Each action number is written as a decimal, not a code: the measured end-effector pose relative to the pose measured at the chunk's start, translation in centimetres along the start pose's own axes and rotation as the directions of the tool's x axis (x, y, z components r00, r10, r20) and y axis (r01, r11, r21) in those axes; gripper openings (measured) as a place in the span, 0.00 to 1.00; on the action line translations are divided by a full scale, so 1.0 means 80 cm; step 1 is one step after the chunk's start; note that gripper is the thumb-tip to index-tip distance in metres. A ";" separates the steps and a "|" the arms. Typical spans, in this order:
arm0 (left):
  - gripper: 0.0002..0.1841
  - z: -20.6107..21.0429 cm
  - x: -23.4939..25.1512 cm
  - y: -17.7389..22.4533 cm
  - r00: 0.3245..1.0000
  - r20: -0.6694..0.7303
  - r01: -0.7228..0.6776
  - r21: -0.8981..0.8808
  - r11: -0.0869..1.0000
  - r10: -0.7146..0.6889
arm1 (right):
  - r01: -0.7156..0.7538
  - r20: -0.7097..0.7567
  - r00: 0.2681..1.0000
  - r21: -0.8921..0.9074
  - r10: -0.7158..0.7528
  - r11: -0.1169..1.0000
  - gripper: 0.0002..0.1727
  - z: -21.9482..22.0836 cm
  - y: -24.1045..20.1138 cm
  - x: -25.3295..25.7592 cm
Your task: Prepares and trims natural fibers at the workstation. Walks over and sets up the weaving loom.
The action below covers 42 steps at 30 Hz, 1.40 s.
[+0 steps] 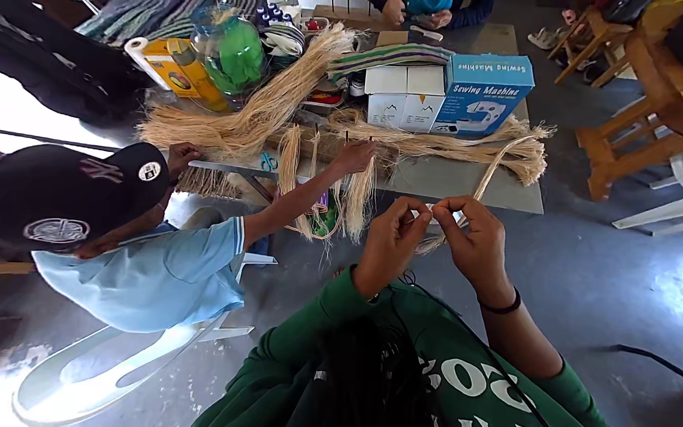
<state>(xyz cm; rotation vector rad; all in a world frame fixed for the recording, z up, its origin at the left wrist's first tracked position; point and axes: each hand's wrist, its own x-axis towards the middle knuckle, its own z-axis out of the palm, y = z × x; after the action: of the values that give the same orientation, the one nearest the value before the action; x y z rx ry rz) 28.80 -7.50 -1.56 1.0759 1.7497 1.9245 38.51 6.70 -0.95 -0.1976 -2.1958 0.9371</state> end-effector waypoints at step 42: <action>0.06 -0.014 -0.072 0.015 0.991 -0.127 -0.059 -0.071 0.996 0.050 | -0.146 0.242 0.970 0.583 0.001 0.799 0.09 0.025 -0.003 -0.021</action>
<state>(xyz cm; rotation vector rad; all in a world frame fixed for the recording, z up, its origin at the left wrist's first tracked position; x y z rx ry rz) 32.12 -12.45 -2.14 1.0064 1.7142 2.1148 38.41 4.71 -2.66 0.1390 -1.9784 1.7235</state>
